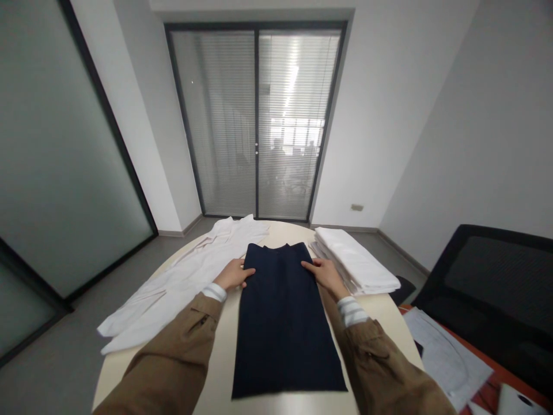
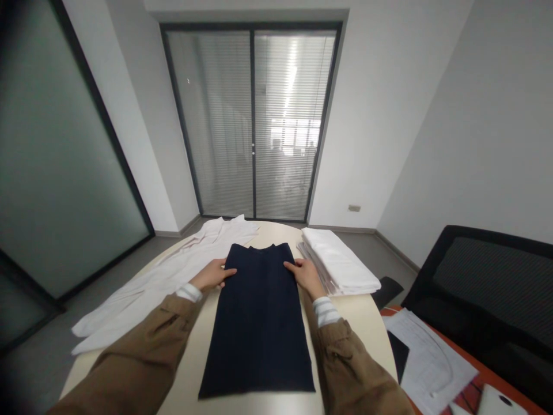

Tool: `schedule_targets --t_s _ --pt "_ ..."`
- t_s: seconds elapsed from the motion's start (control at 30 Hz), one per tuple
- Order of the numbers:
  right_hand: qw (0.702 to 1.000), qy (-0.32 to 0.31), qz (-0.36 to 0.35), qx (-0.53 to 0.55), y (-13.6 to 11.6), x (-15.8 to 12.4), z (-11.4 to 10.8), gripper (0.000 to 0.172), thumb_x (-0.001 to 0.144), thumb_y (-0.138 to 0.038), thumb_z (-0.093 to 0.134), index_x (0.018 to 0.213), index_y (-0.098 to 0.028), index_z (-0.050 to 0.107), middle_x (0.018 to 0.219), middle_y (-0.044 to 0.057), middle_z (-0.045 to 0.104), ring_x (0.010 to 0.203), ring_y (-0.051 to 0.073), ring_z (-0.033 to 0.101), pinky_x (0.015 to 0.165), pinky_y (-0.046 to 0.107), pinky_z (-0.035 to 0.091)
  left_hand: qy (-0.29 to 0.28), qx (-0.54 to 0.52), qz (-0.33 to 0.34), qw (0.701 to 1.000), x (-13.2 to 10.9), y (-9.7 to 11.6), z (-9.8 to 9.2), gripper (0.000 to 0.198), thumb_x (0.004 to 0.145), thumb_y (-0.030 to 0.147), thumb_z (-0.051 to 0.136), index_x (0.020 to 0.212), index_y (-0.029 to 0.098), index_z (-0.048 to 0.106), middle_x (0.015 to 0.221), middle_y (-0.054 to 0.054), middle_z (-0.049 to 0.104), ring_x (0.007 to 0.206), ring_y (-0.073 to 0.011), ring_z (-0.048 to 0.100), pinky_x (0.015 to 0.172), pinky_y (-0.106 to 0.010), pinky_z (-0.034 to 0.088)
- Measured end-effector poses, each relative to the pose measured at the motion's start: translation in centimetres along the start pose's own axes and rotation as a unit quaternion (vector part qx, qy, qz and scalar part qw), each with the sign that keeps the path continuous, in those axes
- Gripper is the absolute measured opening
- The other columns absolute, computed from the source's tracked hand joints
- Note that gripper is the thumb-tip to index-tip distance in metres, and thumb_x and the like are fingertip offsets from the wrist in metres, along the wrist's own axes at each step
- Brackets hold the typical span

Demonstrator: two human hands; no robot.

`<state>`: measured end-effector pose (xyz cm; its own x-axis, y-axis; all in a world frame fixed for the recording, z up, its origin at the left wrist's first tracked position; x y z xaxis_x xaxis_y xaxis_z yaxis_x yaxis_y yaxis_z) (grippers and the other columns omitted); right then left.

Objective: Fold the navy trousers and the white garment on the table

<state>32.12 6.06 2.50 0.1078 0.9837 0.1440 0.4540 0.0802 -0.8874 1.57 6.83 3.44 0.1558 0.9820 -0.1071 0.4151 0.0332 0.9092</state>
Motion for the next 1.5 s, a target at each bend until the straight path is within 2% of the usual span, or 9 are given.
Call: schedule_targets --t_s 0.17,0.4,0.67,0.83,1.07,1.17,1.27,1.4,1.5 --pt "0.996 0.047 -0.032 0.062 -3.4 -0.8 -0.9 0.043 0.077 -0.059 0.067 0.076 -0.016 0.066 0.061 0.0 0.062 0.044 0.013 0.056 0.042 0.024 0.04 0.042 -0.058 0.041 0.997 -1.2 2.9 0.0 0.025 0.085 0.036 0.068 0.093 0.012 0.067 0.074 -0.005 0.072 0.047 -0.0136 0.066 0.039 -0.017 0.04" --pt "0.952 0.12 -0.156 0.234 -6.6 -1.4 -1.8 0.043 0.079 -0.056 0.069 0.1 -0.019 0.063 0.099 0.006 0.07 0.088 0.021 0.068 0.08 0.035 0.054 0.106 -0.232 0.192 0.948 -1.7 5.2 -0.4 0.046 0.077 0.05 0.074 0.101 0.012 0.067 0.098 -0.011 0.074 0.08 -0.0231 0.074 0.071 -0.032 0.06" --pt "0.933 0.196 -0.267 0.143 -6.9 -2.8 -3.5 0.021 0.087 -0.04 0.059 0.089 -0.02 0.058 0.079 0.0 0.06 0.075 0.017 0.053 0.072 0.029 0.046 0.171 -0.198 0.353 0.898 -4.0 7.9 -1.8 0.031 0.075 0.036 0.073 0.098 0.016 0.072 0.11 -0.009 0.073 0.11 -0.0266 0.063 0.101 -0.039 0.047" --pt "0.947 0.107 -0.269 0.136 -6.1 -3.0 -3.3 0.025 0.089 -0.041 0.05 0.097 -0.02 0.062 0.092 0.006 0.066 0.088 0.022 0.058 0.082 0.035 0.048 -0.064 -0.223 0.284 0.93 -3.1 5.4 -0.6 0.028 0.075 0.041 0.074 0.087 0.016 0.072 0.11 -0.011 0.072 0.108 -0.0288 0.063 0.098 -0.04 0.045" --pt "0.967 -0.133 -0.199 0.083 -5.3 -4.8 -2.8 0.041 0.091 -0.057 0.046 0.08 -0.021 0.063 0.055 -0.001 0.056 0.047 0.015 0.051 0.051 0.029 0.044 -0.25 -0.22 0.192 0.923 -2.4 1.3 0.4 0.054 0.078 0.063 0.054 0.055 0.015 0.065 0.103 -0.017 0.073 0.103 -0.0306 0.063 0.097 -0.042 0.043" --pt "0.96 -0.208 -0.186 0.004 -5.0 -5.2 -2.4 0.053 0.092 -0.062 0.041 0.062 -0.022 0.059 0.055 0.003 0.058 0.053 0.017 0.055 0.058 0.031 0.046 -0.226 -0.176 0.052 0.957 -1.8 -0.3 1.1 0.054 0.079 0.065 0.052 0.058 0.016 0.06 0.09 -0.014 0.074 0.078 -0.0229 0.065 0.072 -0.034 0.051" --pt "0.959 -0.226 -0.162 -0.054 -4.2 -4.8 -1.8 0.062 0.096 -0.062 0.03 0.056 -0.022 0.058 0.062 0.006 0.066 0.067 0.021 0.064 0.072 0.033 0.048 -0.118 -0.095 -0.031 0.988 -1.1 -1.6 1.5 0.04 0.076 0.055 0.065 0.087 0.016 0.065 0.099 -0.01 0.072 0.057 -0.0126 0.056 0.048 -0.022 0.042" --pt "0.976 -0.057 -0.104 -0.184 -1.9 -3.6 -1.2 0.046 0.092 -0.06 0.043 0.084 -0.022 0.066 0.071 0.005 0.068 0.068 0.021 0.063 0.068 0.032 0.045 0.049 -0.066 -0.051 0.995 -0.7 -2.9 1.3 0.056 0.079 0.045 0.069 0.126 0.02 0.051 0.137 -0.017 0.053 0.057 -0.0085 0.057 0.042 -0.019 0.037" --pt "0.97 -0.016 -0.063 -0.236 0.0 -3.1 -0.4 0.047 0.088 -0.057 0.054 0.118 -0.022 0.061 0.081 0.005 0.07 0.074 0.023 0.065 0.069 0.033 0.045 0.067 -0.067 -0.054 0.994 -1.0 -3.7 1.4 0.071 0.075 0.043 0.075 0.134 0.018 0.042 0.14 -0.022 0.049 0.064 -0.0117 0.063 0.046 -0.021 0.044"
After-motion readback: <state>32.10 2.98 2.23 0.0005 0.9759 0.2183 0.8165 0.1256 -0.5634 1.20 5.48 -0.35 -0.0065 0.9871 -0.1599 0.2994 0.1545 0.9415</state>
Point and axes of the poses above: each hand's wrist, its own x-axis towards the middle knuckle, its own z-axis out of the palm, y = z × x, the point moved 3 cm from there along x, towards the middle knuckle
